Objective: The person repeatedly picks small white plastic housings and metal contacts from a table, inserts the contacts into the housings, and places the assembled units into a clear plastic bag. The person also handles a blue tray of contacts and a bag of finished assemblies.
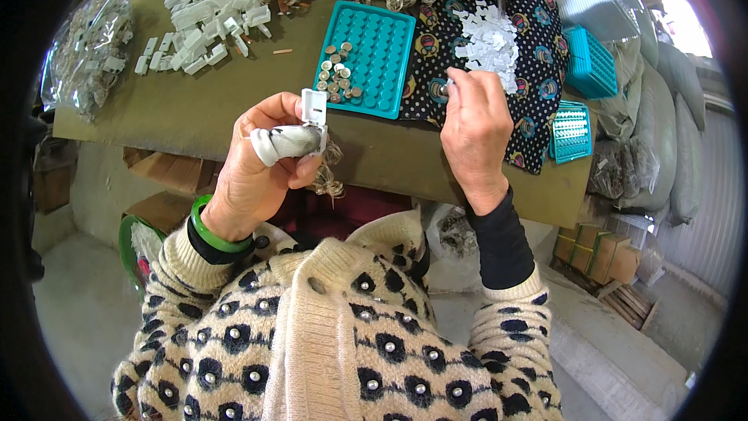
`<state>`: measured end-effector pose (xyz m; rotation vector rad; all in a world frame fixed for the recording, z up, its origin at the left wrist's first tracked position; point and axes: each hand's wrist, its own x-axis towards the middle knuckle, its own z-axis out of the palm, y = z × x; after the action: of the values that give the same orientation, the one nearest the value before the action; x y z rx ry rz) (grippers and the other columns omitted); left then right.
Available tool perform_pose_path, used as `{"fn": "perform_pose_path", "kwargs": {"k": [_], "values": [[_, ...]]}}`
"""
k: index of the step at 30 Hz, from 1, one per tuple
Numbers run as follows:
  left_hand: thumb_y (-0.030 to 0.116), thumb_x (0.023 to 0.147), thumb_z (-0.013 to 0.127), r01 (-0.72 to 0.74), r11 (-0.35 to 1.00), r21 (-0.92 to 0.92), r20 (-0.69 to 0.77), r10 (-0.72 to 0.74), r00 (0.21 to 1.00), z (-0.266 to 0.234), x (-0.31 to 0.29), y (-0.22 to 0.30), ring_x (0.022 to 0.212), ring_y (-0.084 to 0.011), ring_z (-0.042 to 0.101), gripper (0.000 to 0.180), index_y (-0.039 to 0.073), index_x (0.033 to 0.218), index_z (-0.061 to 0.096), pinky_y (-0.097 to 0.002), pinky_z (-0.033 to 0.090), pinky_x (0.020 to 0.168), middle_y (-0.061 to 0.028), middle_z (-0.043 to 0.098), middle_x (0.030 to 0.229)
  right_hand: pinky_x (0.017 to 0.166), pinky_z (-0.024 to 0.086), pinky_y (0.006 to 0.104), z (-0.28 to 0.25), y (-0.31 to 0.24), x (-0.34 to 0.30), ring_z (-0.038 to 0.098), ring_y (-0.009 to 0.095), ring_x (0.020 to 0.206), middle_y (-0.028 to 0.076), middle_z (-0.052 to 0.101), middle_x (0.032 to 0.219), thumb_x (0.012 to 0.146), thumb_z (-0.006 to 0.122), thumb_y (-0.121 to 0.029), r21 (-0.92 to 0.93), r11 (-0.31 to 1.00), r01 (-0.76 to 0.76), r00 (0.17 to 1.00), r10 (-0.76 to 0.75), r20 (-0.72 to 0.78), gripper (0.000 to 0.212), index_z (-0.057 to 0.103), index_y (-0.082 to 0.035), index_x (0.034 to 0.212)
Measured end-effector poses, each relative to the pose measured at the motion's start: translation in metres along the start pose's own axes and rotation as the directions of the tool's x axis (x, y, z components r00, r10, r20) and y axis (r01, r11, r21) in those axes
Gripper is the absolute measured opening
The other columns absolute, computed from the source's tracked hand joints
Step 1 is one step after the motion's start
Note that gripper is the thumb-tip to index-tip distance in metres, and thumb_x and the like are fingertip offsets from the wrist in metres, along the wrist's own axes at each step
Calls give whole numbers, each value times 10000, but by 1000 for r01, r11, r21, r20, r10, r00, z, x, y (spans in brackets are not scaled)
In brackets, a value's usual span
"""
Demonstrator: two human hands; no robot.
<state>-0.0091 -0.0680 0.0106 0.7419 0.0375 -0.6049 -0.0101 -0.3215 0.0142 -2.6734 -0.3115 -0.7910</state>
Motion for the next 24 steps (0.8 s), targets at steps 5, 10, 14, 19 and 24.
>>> {"fn": "perform_pose_path", "kwargs": {"k": [5, 10, 14, 19, 24], "values": [[265, 854, 692, 72, 995, -65, 47, -69, 997, -4, 0, 0, 560, -116, 493, 278, 46, 969, 566, -229, 340, 459, -53, 585, 802, 707, 494, 376, 5, 17, -16, 587, 286, 823, 109, 562, 882, 778, 675, 45, -49, 995, 90, 990, -84, 114, 172, 642, 7, 942], [242, 868, 682, 104, 993, -57, 85, -99, 991, -4, 5, 0, 582, -122, 512, 280, 29, 1028, 594, -232, 362, 473, -58, 608, 827, 704, 490, 367, -3, 16, -19, 582, 281, 818, 110, 568, 888, 783, 679, 48, 46, 994, 101, 986, -107, 125, 163, 635, 7, 934], [194, 881, 681, 139, 990, -33, 50, -137, 989, 3, 7, -3, 600, -121, 537, 297, 16, 1108, 610, -238, 399, 493, -66, 629, 862, 695, 482, 361, -6, 15, -21, 574, 279, 804, 109, 570, 882, 796, 681, 36, 77, 997, -12, 992, 2, 124, 158, 647, 0, 946], [212, 905, 677, 170, 984, 45, 65, -172, 983, 6, 10, 0, 670, -150, 613, 340, 18, 1176, 605, -265, 494, 552, -110, 660, 974, 688, 477, 368, -4, 17, -21, 568, 279, 790, 99, 563, 864, 794, 682, 37, 37, 999, 30, 989, -35, 146, 146, 648, 1, 931], [134, 933, 626, 103, 990, -101, 102, -93, 991, 5, 10, -2, 920, -287, 699, 317, 7, 1221, 598, -324, 593, 690, -212, 639, 1178, 667, 482, 350, -10, 5, -12, 586, 265, 765, 101, 586, 850, 799, 675, 49, 107, 993, 53, 990, -67, 127, 128, 649, 5, 917]]}}
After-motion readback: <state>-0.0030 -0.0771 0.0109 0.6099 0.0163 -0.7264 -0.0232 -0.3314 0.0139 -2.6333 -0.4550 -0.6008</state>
